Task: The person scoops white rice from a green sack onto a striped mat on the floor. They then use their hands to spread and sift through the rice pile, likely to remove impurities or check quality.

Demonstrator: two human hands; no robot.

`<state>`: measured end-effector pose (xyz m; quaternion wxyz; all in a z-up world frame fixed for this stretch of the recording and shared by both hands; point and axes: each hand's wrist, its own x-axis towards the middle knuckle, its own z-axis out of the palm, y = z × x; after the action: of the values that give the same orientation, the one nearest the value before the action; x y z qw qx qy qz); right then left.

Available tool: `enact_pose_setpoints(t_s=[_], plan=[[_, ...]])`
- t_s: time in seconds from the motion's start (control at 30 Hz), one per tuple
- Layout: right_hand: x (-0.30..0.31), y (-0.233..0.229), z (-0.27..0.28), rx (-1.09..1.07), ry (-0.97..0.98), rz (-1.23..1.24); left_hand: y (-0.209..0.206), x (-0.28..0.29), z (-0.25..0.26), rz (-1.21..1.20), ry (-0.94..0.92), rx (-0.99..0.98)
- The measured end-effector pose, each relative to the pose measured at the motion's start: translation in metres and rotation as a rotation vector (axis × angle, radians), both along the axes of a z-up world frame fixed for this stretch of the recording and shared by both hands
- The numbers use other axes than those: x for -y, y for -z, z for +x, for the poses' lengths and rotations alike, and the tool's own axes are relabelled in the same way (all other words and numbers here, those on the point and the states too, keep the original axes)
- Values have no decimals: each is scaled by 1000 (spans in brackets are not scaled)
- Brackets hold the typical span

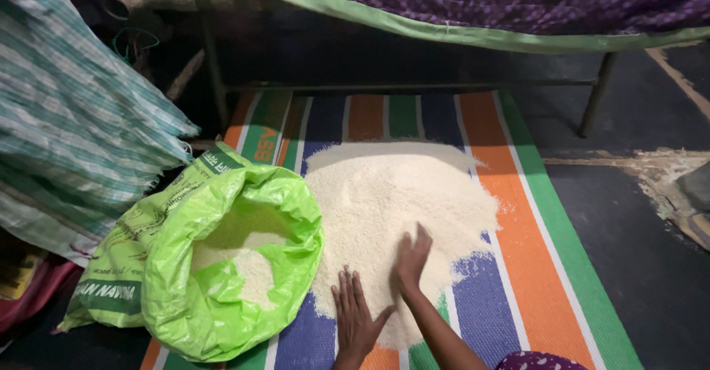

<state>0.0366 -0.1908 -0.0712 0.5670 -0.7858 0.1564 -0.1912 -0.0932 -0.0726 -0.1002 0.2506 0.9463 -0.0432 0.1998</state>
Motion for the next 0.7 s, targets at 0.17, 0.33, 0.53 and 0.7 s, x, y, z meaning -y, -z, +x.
enact_pose_setpoints(t_s=[0.17,0.33,0.53,0.7], plan=[[9,-41,13,45,-364,-77,-15,-6,19,9,17,54],[82,-30,12,25,-452,-176,-33,-16,32,-31,-41,59],[159,59,-36,-115,-74,-87,-23,-14,27,-145,-85,-25],[120,94,-36,-166,-55,-8,-27,17,33,-170,-172,-35]])
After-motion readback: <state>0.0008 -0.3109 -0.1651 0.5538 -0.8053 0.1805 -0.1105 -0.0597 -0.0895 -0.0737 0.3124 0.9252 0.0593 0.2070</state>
